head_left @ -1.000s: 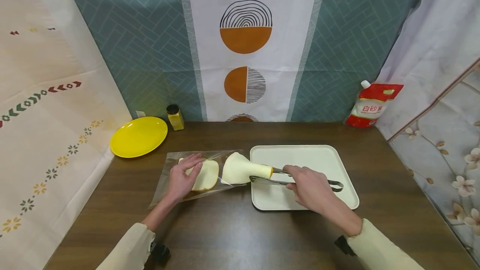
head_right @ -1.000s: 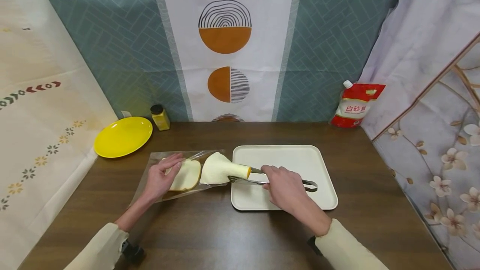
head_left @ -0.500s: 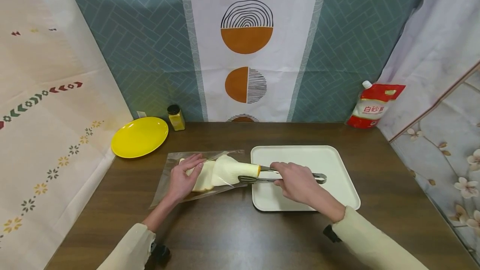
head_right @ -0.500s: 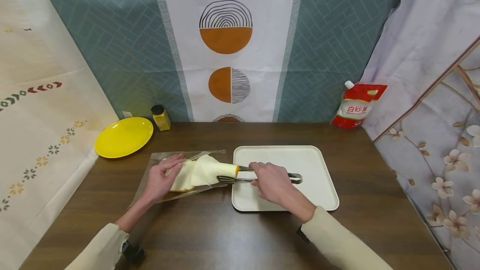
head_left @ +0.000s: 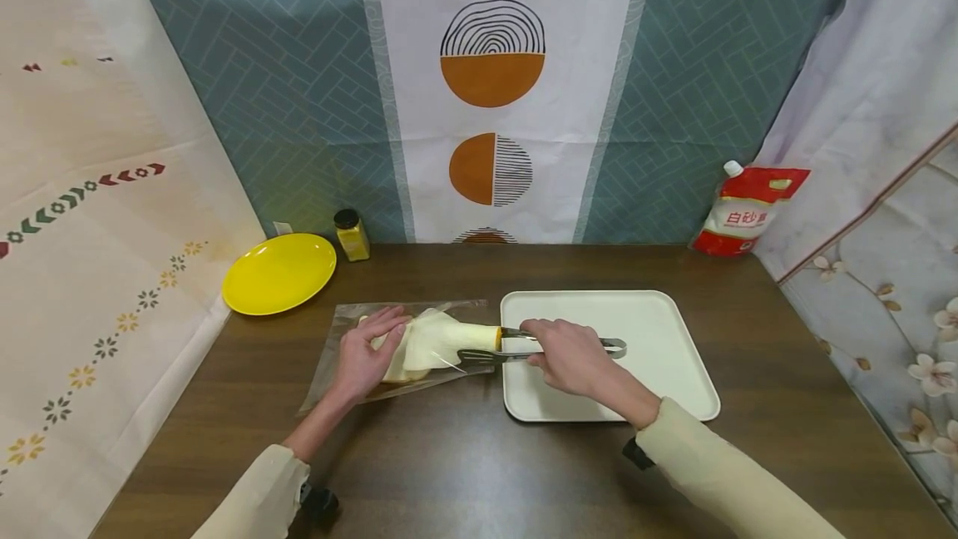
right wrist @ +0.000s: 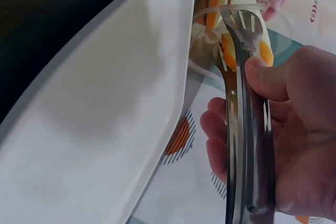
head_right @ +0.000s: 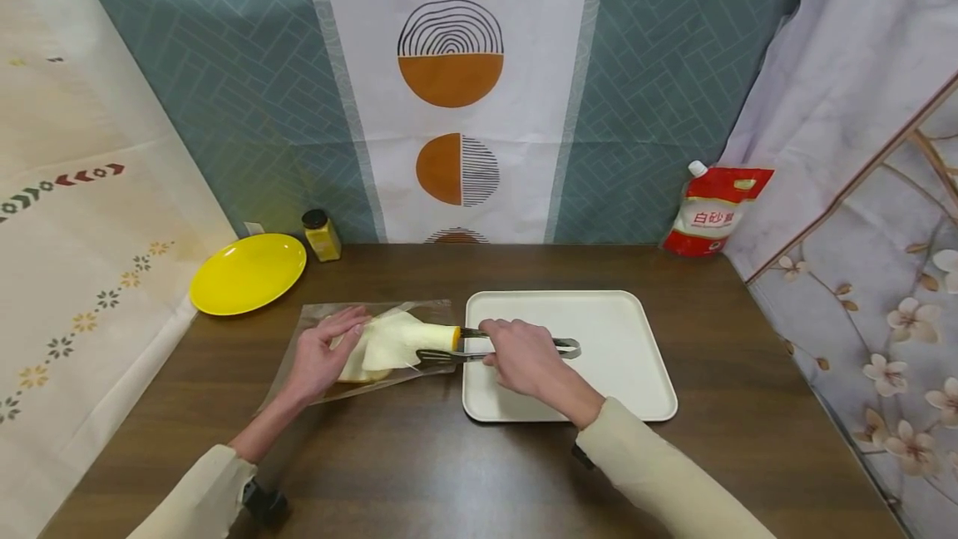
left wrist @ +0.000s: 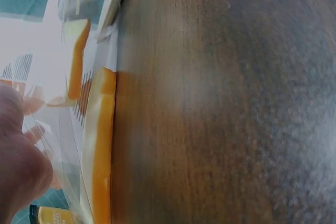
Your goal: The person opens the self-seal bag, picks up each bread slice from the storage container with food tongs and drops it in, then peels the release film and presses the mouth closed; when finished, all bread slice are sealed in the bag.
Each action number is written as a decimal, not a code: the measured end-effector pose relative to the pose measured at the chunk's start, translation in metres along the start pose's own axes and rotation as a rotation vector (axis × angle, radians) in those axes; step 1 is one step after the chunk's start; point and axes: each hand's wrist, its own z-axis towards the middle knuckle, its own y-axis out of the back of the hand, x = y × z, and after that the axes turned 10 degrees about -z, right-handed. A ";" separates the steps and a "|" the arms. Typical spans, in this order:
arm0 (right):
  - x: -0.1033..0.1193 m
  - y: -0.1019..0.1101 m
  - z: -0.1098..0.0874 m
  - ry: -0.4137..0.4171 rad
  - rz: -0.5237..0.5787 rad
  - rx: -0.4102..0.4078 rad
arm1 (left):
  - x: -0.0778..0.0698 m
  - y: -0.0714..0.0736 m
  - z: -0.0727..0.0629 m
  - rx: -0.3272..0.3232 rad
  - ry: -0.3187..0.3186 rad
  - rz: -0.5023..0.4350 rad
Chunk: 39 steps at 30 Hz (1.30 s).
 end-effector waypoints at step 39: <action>0.043 -0.016 0.048 0.065 0.051 0.062 | -0.008 0.000 0.002 0.015 -0.069 -0.002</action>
